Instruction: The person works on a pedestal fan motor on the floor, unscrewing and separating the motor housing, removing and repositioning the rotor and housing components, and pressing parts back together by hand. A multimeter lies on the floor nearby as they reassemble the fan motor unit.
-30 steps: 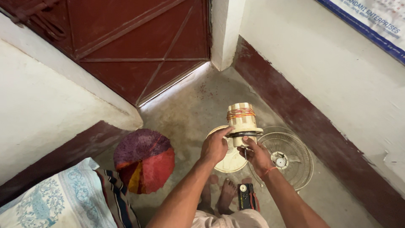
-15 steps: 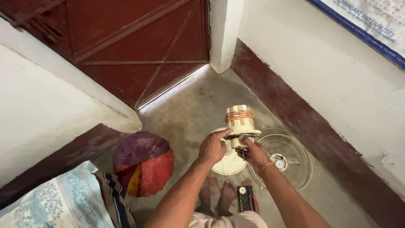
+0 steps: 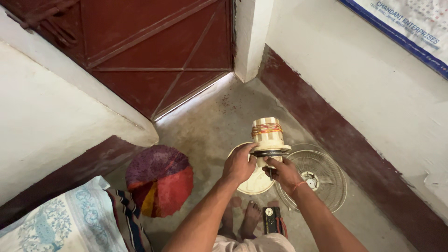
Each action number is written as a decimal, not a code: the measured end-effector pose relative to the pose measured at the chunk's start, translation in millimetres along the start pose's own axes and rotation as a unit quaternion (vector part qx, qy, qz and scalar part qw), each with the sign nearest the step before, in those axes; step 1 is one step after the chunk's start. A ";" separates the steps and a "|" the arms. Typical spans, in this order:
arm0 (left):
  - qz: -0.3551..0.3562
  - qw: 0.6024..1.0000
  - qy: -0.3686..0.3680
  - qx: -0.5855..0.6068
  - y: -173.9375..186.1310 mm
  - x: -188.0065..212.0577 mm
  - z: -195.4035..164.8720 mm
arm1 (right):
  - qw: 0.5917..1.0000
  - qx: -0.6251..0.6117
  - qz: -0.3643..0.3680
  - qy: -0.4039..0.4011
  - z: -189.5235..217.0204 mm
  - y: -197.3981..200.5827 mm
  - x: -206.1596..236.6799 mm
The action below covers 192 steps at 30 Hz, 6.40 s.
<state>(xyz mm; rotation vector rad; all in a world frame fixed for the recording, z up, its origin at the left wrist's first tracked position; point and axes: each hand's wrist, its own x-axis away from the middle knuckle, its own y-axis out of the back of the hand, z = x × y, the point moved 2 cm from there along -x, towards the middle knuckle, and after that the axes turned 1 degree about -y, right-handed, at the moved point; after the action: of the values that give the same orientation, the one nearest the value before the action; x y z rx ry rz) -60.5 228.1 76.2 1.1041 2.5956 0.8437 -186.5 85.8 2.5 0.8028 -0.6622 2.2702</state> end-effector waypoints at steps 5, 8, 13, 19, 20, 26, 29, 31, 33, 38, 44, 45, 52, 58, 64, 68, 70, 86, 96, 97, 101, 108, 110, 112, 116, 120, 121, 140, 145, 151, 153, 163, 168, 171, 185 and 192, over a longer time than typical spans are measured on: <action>0.013 1.000 0.019 -0.011 -4.0 1.4 4.5 | 0.999 -0.023 -0.022 0.003 -1.1 -3.4 1.4; 0.021 0.999 0.037 -0.017 -7.7 0.7 7.9 | 1.000 -0.023 -0.020 0.004 -2.6 -2.8 1.6; 0.019 0.999 0.032 -0.024 -9.7 3.0 13.9 | 1.000 -0.013 -0.010 0.013 -6.8 -4.8 4.3; 0.024 0.999 0.041 -0.024 -9.3 4.3 17.1 | 0.999 0.024 -0.032 0.008 -2.2 -8.3 14.9; 0.023 0.999 0.038 -0.022 -9.1 4.7 16.9 | 0.999 0.037 -0.038 0.009 -1.7 -8.6 16.8; 0.022 0.999 0.032 -0.014 -7.9 6.0 15.1 | 1.000 0.021 -0.018 0.010 -3.6 -6.9 16.1; 0.030 0.998 0.047 -0.018 -6.3 5.8 14.3 | 0.999 0.035 0.000 0.013 -7.5 -4.5 12.1; 0.032 0.998 0.050 -0.017 -5.2 5.8 12.8 | 0.998 0.058 0.000 0.016 -10.0 -1.9 11.6; 0.026 0.999 0.039 -0.014 -3.2 5.8 10.8 | 0.996 0.084 -0.009 0.022 -12.6 -0.3 12.4; 0.047 0.996 0.069 -0.033 0.0 6.4 9.2 | 0.999 0.029 -0.017 0.019 -13.9 -1.9 14.3; 0.022 0.999 0.036 -0.032 4.3 7.8 9.5 | 0.998 0.033 -0.042 0.015 -4.8 -6.3 15.7; 0.012 0.999 0.020 -0.027 4.7 8.1 9.1 | 0.998 0.038 -0.048 0.012 -2.0 -6.5 15.3; 0.034 0.997 0.053 -0.040 3.7 5.7 13.3 | 0.998 0.016 -0.061 -0.006 13.8 -10.3 5.4; 0.020 0.998 0.039 -0.053 -0.7 2.9 11.0 | 0.996 0.062 -0.048 -0.032 17.9 -5.8 1.8; -0.015 0.997 -0.061 -0.053 -4.1 -2.6 -10.7 | 0.998 0.047 -0.035 -0.028 9.6 -0.4 -7.4; 0.012 0.994 -0.048 -0.093 -6.9 -8.1 -24.0 | 0.997 0.049 -0.050 -0.024 4.2 3.5 -11.9; 0.019 0.993 -0.030 -0.110 -8.9 -9.8 -26.6 | 0.997 0.053 -0.057 -0.024 3.9 4.0 -14.6; -0.037 0.990 -0.024 -0.132 -19.6 -8.8 -25.1 | 0.995 -0.070 0.019 -0.064 15.5 8.3 3.0; -0.055 0.990 -0.032 -0.122 -20.7 -1.6 -25.9 | 0.977 -0.209 -0.019 0.022 -0.8 29.3 34.1; -0.057 0.990 -0.032 -0.123 -20.6 -0.7 -26.0 | 0.980 -0.195 -0.037 0.019 -4.6 32.0 35.8; -0.058 0.990 -0.030 -0.126 -21.1 -0.1 -28.9 | 0.987 -0.142 -0.079 0.006 -20.8 39.8 39.4; -0.044 0.989 -0.012 -0.140 -23.1 -0.4 -31.1 | 0.988 -0.123 -0.020 -0.088 -42.3 23.2 20.8; -0.050 0.989 -0.014 -0.136 -23.9 -1.5 -29.3 | 0.986 -0.141 0.011 -0.089 -45.4 17.8 12.8; -0.056 0.990 -0.012 -0.129 -26.2 -1.8 -26.9 | 0.989 -0.129 0.013 -0.079 -49.4 14.3 6.3; -0.065 0.990 -0.012 -0.122 -29.6 -2.0 -21.8 | 0.998 -0.031 -0.050 -0.011 -53.3 7.8 0.8; -0.050 0.991 0.008 -0.125 -28.8 1.0 -18.2 | 0.991 0.003 -0.089 0.100 -53.1 -3.6 7.1; -0.055 0.992 -0.005 -0.117 -27.9 2.0 -18.6 | 0.985 0.042 -0.116 0.119 -52.5 -5.5 10.5; -0.022 0.995 0.011 -0.094 -17.5 -10.1 -25.2 | 0.991 -0.134 -0.002 0.018 -48.4 -10.9 16.8; -0.024 0.995 0.006 -0.097 -15.4 -10.3 -25.5 | 0.973 -0.227 0.030 0.006 -36.5 -18.1 14.9; -0.010 0.995 -0.026 -0.098 -16.5 -12.7 -14.1 | 0.980 -0.155 -0.074 0.099 -36.0 -17.6 4.3; 0.004 0.994 -0.043 -0.102 -18.0 -13.7 -9.0 | 0.974 -0.160 -0.118 0.112 -40.3 -21.2 4.7; 0.028 0.995 -0.060 -0.072 -6.4 -15.1 -8.1 | 0.986 -0.096 -0.131 0.032 -21.0 -26.7 11.6; 0.034 0.996 -0.069 -0.051 -3.7 -12.8 -2.5 | 0.989 -0.093 -0.108 0.027 -17.1 -25.9 14.2; 0.012 0.999 -0.052 -0.001 -12.6 -12.6 12.4 | 0.992 -0.095 -0.080 0.018 -15.7 -22.8 13.4; -0.079 0.958 0.182 0.207 -74.9 19.3 82.9 | 0.992 -0.081 -0.097 0.020 -6.6 -23.3 21.7; -0.056 0.962 0.199 0.178 -80.2 20.4 82.0 | 0.994 -0.079 -0.078 0.015 -2.4 -28.3 27.7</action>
<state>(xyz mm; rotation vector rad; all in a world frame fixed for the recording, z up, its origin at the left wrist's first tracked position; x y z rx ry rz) -91.2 232.9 -36.1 0.9284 3.2098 0.6431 -184.5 117.2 26.6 0.7182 -0.7284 2.0572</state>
